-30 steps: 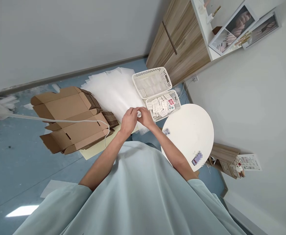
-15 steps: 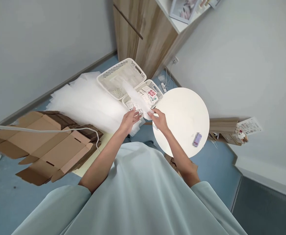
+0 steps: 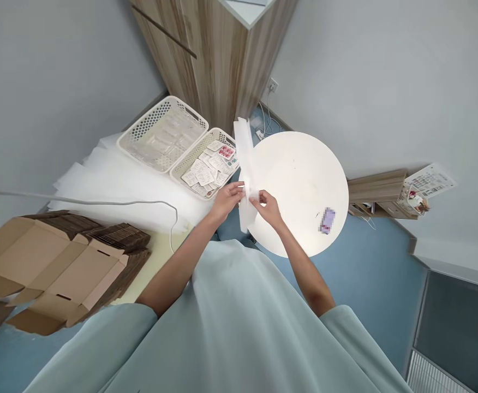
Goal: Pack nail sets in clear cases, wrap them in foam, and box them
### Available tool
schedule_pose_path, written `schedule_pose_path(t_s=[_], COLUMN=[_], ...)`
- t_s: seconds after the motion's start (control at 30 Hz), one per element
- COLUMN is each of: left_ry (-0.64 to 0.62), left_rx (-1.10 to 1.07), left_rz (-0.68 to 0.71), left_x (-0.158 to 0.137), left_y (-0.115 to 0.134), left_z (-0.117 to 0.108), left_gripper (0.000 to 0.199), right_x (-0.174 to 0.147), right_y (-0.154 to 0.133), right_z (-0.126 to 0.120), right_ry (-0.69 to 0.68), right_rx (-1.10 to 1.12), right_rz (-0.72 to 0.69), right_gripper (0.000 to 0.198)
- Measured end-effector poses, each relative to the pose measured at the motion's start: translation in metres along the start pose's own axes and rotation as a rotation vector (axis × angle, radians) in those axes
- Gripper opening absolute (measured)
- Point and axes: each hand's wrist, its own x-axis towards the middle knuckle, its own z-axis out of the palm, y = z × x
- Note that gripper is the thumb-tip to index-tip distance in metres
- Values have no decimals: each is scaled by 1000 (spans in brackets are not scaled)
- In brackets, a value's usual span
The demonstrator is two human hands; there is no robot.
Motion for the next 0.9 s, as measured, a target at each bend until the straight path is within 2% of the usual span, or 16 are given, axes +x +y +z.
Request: schedule_pose_path(t_s=[0.13, 0.37, 0.63, 0.9], left_ry=[26, 126, 178, 250], left_rx=[112, 153, 243, 400], left_rz=[24, 22, -9, -4], left_x=[4, 7, 2, 5], left_y=[-9, -24, -39, -64], left_z=[15, 38, 65, 90], left_gripper=[57, 56, 48, 37], right_x=[5, 3, -11, -31], right_y=[16, 42, 69, 103], right_z=[-12, -33, -45, -64], right_ry=[92, 104, 247, 292], right_rx=[-37, -57, 100, 83], right_rz=[59, 87, 209, 247], right_gripper=[37, 47, 40, 35])
